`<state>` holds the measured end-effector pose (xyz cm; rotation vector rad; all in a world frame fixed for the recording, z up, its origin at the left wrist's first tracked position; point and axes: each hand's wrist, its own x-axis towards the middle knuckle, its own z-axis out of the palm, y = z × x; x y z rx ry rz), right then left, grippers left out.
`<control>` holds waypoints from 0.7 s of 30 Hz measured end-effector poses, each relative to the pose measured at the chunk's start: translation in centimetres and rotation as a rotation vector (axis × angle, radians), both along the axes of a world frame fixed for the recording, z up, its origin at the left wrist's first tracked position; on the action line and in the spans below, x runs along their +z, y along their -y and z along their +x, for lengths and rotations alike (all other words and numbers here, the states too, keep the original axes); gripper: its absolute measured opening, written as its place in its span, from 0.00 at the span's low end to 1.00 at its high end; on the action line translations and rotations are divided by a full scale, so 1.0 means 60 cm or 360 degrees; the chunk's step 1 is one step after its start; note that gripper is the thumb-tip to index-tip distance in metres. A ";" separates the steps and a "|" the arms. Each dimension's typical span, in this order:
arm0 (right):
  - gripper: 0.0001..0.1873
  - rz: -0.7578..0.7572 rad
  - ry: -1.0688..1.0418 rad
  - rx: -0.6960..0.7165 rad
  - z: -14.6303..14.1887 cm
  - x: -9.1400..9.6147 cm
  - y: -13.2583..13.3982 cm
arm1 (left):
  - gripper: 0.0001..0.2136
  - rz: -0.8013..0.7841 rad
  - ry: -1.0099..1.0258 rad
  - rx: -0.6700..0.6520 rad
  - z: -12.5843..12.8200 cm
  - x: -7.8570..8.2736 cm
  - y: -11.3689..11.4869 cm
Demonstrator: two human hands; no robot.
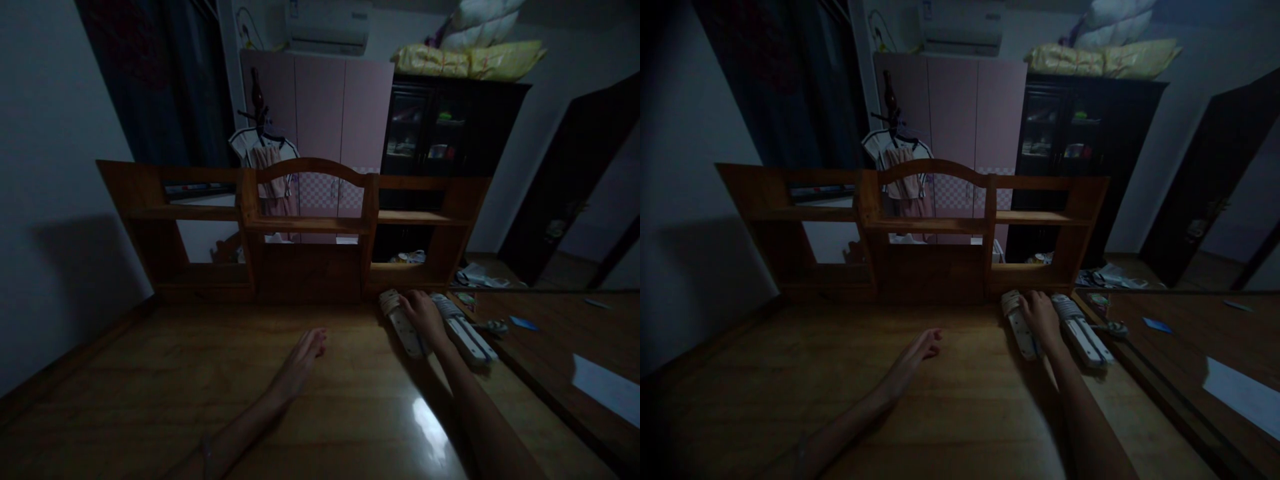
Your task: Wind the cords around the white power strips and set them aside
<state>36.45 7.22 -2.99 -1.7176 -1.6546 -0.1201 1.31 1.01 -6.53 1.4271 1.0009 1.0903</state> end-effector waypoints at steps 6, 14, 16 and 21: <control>0.13 0.0160 0.0465 -0.0155 -0.039 0.012 0.019 | 0.25 0.0041 0.0014 0.0026 0.002 0.000 0.000; 0.11 0.0202 0.0590 -0.0171 -0.051 0.030 0.032 | 0.23 -0.0015 -0.0098 0.0170 -0.001 0.039 0.021; 0.11 0.0261 0.0560 -0.0153 -0.055 0.040 0.035 | 0.26 0.0052 -0.0272 0.0202 -0.002 0.038 0.021; 0.14 0.0524 0.0342 0.0093 -0.095 0.066 0.052 | 0.27 -0.0042 -0.0505 0.0331 -0.012 0.010 0.012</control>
